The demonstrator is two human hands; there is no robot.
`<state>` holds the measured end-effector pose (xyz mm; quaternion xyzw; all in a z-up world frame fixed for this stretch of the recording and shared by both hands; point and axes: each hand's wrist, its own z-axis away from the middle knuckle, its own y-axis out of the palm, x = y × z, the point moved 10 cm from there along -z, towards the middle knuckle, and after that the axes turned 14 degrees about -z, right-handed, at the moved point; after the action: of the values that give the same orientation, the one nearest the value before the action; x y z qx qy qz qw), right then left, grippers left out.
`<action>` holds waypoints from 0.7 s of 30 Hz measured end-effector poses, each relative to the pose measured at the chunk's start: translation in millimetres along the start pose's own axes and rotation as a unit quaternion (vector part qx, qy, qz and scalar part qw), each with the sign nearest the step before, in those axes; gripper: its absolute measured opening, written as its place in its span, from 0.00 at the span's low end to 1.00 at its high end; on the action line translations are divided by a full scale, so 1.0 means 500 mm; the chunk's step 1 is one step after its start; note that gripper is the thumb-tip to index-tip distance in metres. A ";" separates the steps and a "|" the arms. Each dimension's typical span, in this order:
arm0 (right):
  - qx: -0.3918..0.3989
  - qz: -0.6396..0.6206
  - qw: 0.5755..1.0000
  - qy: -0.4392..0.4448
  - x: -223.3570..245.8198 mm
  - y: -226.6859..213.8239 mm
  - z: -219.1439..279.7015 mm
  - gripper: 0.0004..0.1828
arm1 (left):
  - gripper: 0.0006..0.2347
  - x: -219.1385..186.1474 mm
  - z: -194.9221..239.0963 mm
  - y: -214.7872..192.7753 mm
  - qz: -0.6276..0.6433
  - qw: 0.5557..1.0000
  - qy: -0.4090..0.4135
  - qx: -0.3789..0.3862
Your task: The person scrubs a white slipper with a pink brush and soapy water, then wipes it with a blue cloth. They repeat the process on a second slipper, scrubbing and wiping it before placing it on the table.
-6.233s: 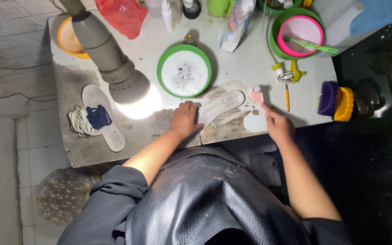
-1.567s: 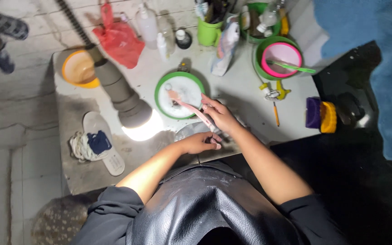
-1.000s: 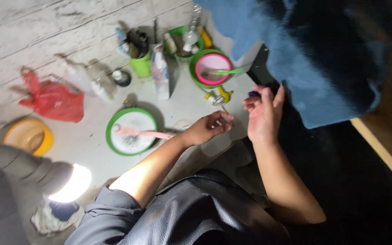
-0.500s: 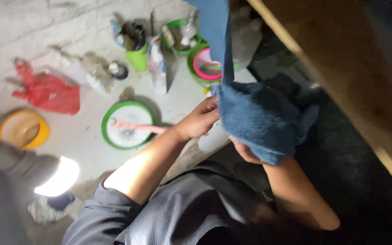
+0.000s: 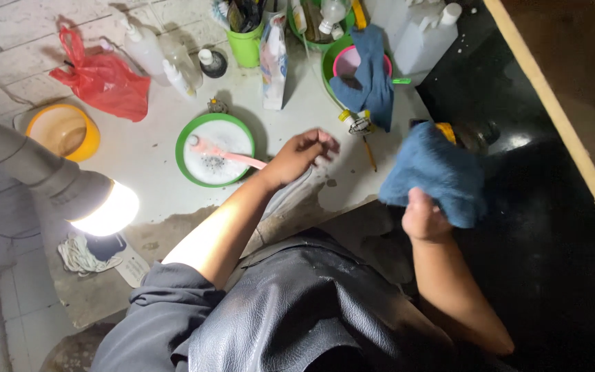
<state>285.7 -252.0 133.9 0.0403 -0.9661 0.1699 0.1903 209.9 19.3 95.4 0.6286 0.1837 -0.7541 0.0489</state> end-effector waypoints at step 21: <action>0.161 -0.216 0.765 0.586 -0.390 0.460 0.055 0.18 | 0.31 0.151 0.055 0.023 -0.208 0.968 -0.115 0.077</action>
<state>423.6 -43.0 -36.5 0.1704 -0.5911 0.2679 0.7415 172.3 11.2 23.7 0.4873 0.2451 -0.8270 -0.1365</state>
